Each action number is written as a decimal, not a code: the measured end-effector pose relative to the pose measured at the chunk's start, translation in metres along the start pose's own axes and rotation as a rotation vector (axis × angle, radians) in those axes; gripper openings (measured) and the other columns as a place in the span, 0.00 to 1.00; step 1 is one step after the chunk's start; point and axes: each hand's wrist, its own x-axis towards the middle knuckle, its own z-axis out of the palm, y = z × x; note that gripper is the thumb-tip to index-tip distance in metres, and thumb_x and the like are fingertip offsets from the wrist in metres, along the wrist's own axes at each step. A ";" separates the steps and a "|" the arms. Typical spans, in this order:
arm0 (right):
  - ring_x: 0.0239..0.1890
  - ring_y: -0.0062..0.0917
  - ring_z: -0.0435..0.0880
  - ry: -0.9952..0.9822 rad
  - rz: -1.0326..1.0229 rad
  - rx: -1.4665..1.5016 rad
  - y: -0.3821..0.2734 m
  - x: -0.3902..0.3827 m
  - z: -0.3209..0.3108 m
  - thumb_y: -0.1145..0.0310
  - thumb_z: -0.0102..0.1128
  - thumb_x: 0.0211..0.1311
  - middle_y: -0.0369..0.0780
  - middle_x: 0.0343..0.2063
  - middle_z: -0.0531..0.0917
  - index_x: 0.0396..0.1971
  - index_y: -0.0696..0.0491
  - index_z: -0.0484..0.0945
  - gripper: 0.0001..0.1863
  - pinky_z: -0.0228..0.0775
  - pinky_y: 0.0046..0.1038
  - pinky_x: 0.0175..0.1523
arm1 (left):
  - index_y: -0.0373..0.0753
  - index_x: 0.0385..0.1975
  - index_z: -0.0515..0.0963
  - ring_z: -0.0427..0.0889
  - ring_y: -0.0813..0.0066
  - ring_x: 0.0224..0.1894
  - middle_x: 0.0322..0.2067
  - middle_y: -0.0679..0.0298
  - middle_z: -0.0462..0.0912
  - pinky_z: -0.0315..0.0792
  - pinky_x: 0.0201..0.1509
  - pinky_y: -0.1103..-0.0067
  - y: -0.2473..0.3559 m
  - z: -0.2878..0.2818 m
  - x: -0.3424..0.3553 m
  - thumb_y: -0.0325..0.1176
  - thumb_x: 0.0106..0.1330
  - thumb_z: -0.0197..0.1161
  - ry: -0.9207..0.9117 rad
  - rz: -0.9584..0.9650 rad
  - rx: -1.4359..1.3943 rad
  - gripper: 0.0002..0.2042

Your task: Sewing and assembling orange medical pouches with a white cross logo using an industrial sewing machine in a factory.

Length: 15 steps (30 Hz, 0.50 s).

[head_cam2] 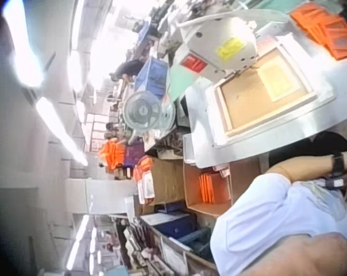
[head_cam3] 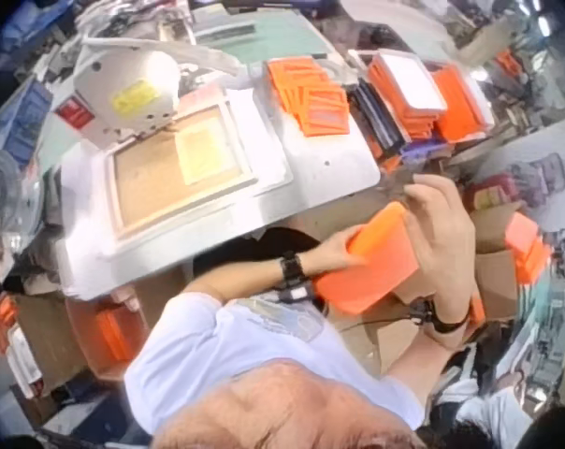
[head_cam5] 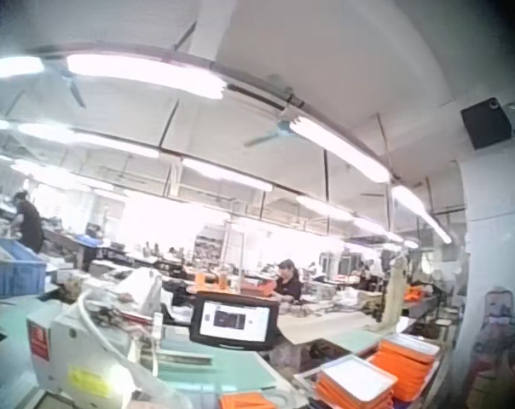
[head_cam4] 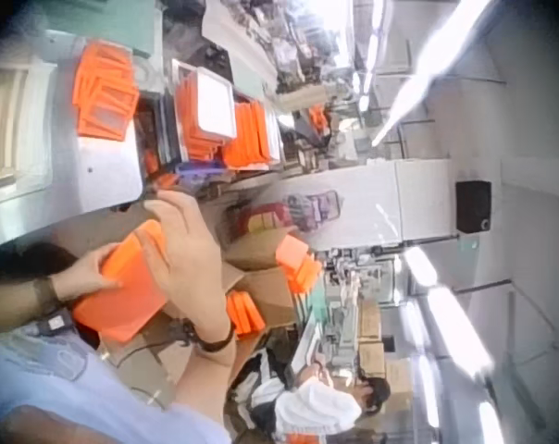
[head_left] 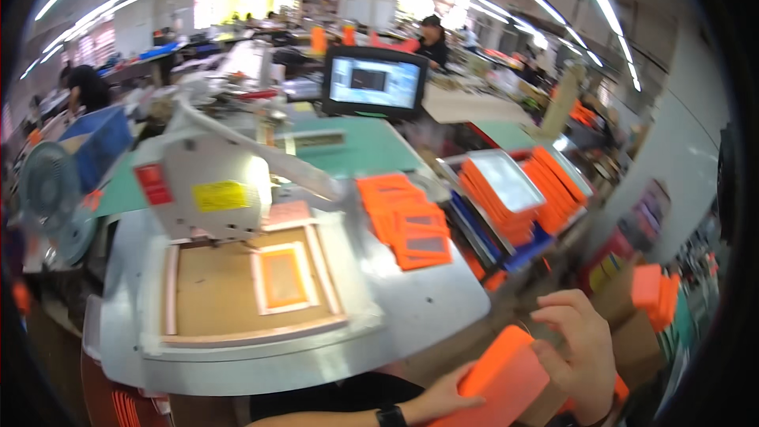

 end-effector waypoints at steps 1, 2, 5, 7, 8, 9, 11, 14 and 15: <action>0.38 0.37 0.81 -0.068 -0.124 -0.019 -0.018 0.028 0.000 0.76 0.62 0.51 0.46 0.42 0.79 0.38 0.57 0.78 0.13 0.76 0.31 0.41 | 0.32 0.69 0.59 0.72 0.69 0.63 0.60 0.55 0.73 0.66 0.67 0.73 0.002 -0.001 0.000 0.36 0.57 0.73 -0.017 -0.011 0.017 0.40; 0.38 0.38 0.81 -0.134 -0.231 -0.046 -0.035 0.053 -0.001 0.75 0.63 0.51 0.46 0.42 0.79 0.40 0.56 0.78 0.14 0.76 0.32 0.41 | 0.33 0.69 0.59 0.72 0.69 0.63 0.61 0.56 0.73 0.65 0.68 0.72 0.007 -0.001 -0.002 0.31 0.57 0.71 -0.027 -0.015 -0.071 0.39; 0.41 0.43 0.80 -0.137 -0.518 0.033 -0.076 0.144 0.029 0.73 0.57 0.61 0.47 0.36 0.77 0.39 0.58 0.75 0.08 0.73 0.38 0.43 | 0.35 0.68 0.60 0.70 0.70 0.64 0.62 0.58 0.73 0.63 0.70 0.71 0.016 -0.010 -0.015 0.21 0.56 0.68 0.012 -0.022 -0.271 0.37; 0.41 0.45 0.79 -0.051 -0.591 0.044 -0.089 0.203 0.053 0.72 0.56 0.61 0.48 0.37 0.76 0.43 0.57 0.76 0.11 0.72 0.39 0.45 | 0.34 0.67 0.62 0.70 0.71 0.64 0.62 0.59 0.72 0.63 0.70 0.71 0.016 -0.006 -0.015 0.22 0.56 0.69 -0.019 -0.059 -0.352 0.36; 0.42 0.44 0.79 -0.007 -0.612 0.076 -0.090 0.232 0.068 0.72 0.56 0.62 0.47 0.38 0.76 0.45 0.57 0.77 0.12 0.71 0.37 0.47 | 0.34 0.67 0.62 0.69 0.71 0.65 0.62 0.59 0.72 0.63 0.70 0.72 0.017 -0.006 -0.016 0.22 0.55 0.69 -0.034 -0.055 -0.356 0.36; 0.42 0.44 0.79 0.049 -0.637 0.112 -0.093 0.262 0.085 0.71 0.55 0.63 0.48 0.39 0.77 0.44 0.57 0.78 0.12 0.71 0.37 0.48 | 0.34 0.67 0.62 0.69 0.71 0.65 0.62 0.59 0.73 0.62 0.70 0.72 0.019 -0.009 -0.019 0.22 0.55 0.69 -0.031 -0.049 -0.359 0.37; 0.43 0.42 0.80 0.101 -0.622 0.167 -0.094 0.313 0.113 0.68 0.55 0.65 0.49 0.39 0.79 0.43 0.58 0.79 0.12 0.72 0.37 0.49 | 0.34 0.66 0.63 0.69 0.71 0.65 0.61 0.59 0.73 0.62 0.70 0.72 0.022 -0.011 -0.021 0.24 0.57 0.69 -0.042 0.017 -0.303 0.35; 0.33 0.32 0.83 -0.102 -0.455 0.342 -0.129 0.356 0.147 0.60 0.58 0.67 0.46 0.32 0.83 0.43 0.59 0.79 0.16 0.75 0.33 0.42 | 0.34 0.66 0.65 0.70 0.70 0.64 0.60 0.59 0.74 0.63 0.69 0.73 0.020 -0.026 -0.026 0.29 0.61 0.68 0.019 0.140 -0.136 0.32; 0.27 0.28 0.81 -0.248 -0.365 0.335 -0.132 0.360 0.144 0.58 0.58 0.67 0.43 0.27 0.83 0.42 0.58 0.79 0.17 0.74 0.31 0.37 | 0.34 0.66 0.64 0.70 0.70 0.64 0.61 0.59 0.74 0.63 0.69 0.73 0.004 -0.030 -0.017 0.30 0.60 0.69 0.004 0.134 -0.104 0.33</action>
